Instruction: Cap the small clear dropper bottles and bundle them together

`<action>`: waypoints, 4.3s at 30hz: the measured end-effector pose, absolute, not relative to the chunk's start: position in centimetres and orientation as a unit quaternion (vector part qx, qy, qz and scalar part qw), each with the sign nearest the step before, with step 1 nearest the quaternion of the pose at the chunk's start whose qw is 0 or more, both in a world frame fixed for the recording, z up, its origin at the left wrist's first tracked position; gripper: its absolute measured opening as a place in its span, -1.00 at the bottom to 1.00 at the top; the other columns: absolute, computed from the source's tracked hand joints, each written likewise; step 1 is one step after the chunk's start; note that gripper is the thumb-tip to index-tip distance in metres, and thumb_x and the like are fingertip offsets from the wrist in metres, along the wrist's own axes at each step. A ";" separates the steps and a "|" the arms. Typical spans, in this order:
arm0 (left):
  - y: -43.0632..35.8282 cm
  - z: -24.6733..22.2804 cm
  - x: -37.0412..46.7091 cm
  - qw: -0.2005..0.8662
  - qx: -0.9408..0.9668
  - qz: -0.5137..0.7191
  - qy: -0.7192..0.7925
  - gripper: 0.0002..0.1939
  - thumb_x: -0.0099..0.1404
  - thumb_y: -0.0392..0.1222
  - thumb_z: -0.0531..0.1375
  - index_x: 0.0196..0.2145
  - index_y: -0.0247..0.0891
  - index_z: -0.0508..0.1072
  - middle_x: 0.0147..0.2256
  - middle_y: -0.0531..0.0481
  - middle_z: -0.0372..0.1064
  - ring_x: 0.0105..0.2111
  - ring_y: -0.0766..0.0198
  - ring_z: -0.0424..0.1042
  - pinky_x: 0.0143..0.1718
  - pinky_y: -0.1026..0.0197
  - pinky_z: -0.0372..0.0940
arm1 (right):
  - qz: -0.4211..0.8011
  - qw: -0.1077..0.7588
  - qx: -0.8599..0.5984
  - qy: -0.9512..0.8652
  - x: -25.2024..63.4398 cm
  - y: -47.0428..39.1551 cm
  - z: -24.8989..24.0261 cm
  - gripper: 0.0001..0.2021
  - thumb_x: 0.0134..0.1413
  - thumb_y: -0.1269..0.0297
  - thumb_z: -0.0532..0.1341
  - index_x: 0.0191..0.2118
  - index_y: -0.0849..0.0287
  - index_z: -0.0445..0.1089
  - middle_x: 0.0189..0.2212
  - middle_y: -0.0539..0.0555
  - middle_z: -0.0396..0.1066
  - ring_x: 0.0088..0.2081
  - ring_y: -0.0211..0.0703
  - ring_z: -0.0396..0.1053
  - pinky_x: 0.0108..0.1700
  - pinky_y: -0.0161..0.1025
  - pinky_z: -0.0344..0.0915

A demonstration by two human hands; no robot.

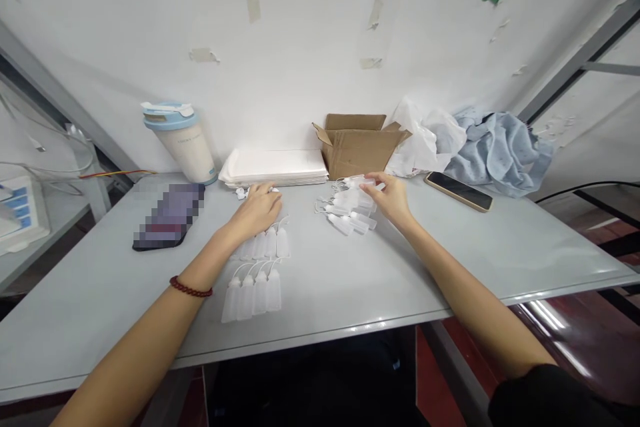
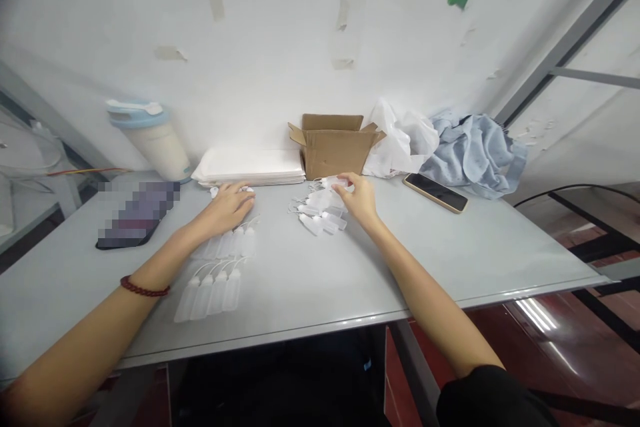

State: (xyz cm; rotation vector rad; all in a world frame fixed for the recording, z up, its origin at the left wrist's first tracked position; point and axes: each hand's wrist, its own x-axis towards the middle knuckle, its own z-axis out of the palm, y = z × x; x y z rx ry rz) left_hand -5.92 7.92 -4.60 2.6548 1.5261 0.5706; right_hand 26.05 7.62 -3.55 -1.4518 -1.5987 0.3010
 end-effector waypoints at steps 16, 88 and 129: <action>8.9 -5.1 -5.9 0.054 0.866 0.161 0.470 -0.61 0.39 -0.10 -0.07 -0.16 -0.25 0.52 -0.03 -0.16 0.40 0.06 0.00 0.23 0.13 -0.10 0.07 | -0.028 0.393 -0.370 -0.841 20.3 3.0 -3.3 -0.81 0.25 0.33 0.08 -0.12 0.18 0.39 -0.20 0.20 0.47 -0.14 -0.03 0.35 -0.09 -0.09 0.22; 2.1 0.7 -3.4 0.435 0.712 0.329 0.442 -0.68 0.23 0.07 0.18 -0.40 -0.25 0.50 -0.48 0.01 0.42 -0.42 0.25 0.40 -0.27 0.18 0.33 | 0.667 0.358 -0.313 -0.573 16.4 1.3 -1.6 -0.71 0.09 0.10 0.24 -0.19 0.11 0.18 -0.39 0.03 0.52 -0.59 -0.36 0.14 -0.48 -0.32 0.08; 1.2 1.1 -2.2 0.427 0.707 0.329 0.458 -0.75 0.16 -0.03 0.23 -0.38 -0.30 0.52 -0.50 0.02 0.41 -0.44 0.26 0.37 -0.34 0.21 0.28 | 0.707 0.358 -0.346 -0.502 16.1 1.2 -1.6 -0.67 0.08 -0.02 0.19 -0.30 0.11 0.14 -0.62 -0.11 0.31 -0.70 -0.41 0.02 -0.63 -0.39 -0.08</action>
